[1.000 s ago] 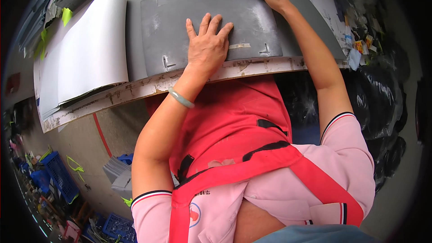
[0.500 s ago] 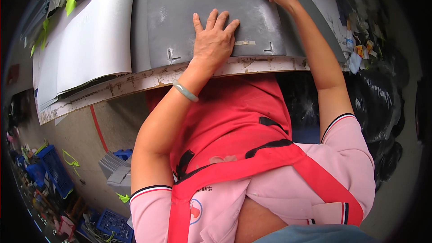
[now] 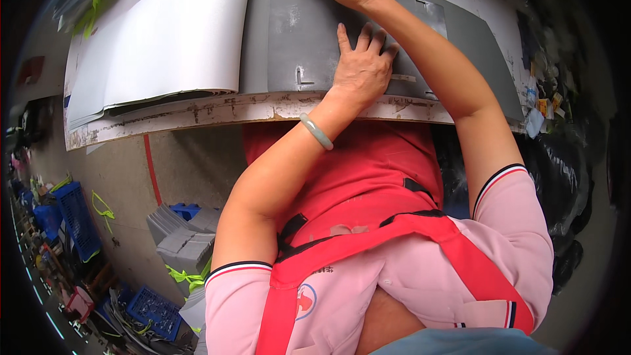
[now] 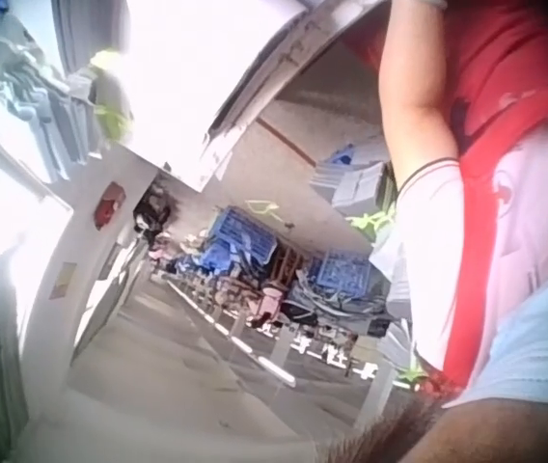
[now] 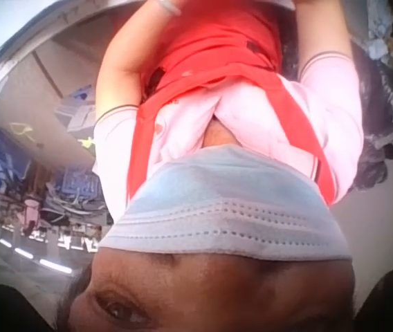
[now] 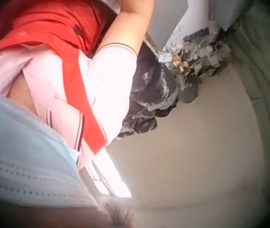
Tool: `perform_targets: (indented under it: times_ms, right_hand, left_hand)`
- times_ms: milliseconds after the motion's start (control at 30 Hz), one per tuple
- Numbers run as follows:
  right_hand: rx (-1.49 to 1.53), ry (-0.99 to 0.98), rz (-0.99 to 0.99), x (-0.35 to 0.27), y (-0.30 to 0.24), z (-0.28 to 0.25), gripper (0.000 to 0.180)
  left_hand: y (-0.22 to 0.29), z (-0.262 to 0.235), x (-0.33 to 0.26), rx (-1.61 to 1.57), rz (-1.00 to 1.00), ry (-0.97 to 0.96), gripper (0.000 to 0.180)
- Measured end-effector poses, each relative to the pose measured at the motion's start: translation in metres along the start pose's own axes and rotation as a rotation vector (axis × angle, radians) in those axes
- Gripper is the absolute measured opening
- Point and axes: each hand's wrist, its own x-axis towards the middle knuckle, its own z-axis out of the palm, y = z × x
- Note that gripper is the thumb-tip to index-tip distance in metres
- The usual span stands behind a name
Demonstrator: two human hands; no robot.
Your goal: Applying adhesive strips or sealant to flat grey components at a factory assembly station.
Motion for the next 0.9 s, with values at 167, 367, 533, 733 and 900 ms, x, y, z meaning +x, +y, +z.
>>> perform_targets:
  times_ms: [167,367,533,733,900]
  right_hand:
    - [-0.088,-0.044,0.008,0.015,-0.001,0.015,0.026]
    - [-0.315,-0.134,0.045,0.025,-0.002,0.007,0.027]
    - [0.224,0.014,0.232,0.004,-0.018,0.004,0.019]
    - [0.235,-0.086,0.574,0.023,-0.036,0.008,0.019]
    - [0.444,-0.115,0.625,0.012,-0.015,0.004,0.013]
  left_hand:
    - [-0.001,-0.002,-0.001,0.005,-0.008,-0.02,0.04]
    - [-0.003,0.003,-0.002,-0.004,-0.01,0.038,0.036]
    - [-0.004,0.001,-0.002,0.011,-0.011,0.01,0.037]
    - [-0.001,-0.005,0.0,0.024,-0.002,0.001,0.037]
    - [0.002,-0.003,0.004,-0.052,0.027,0.043,0.035]
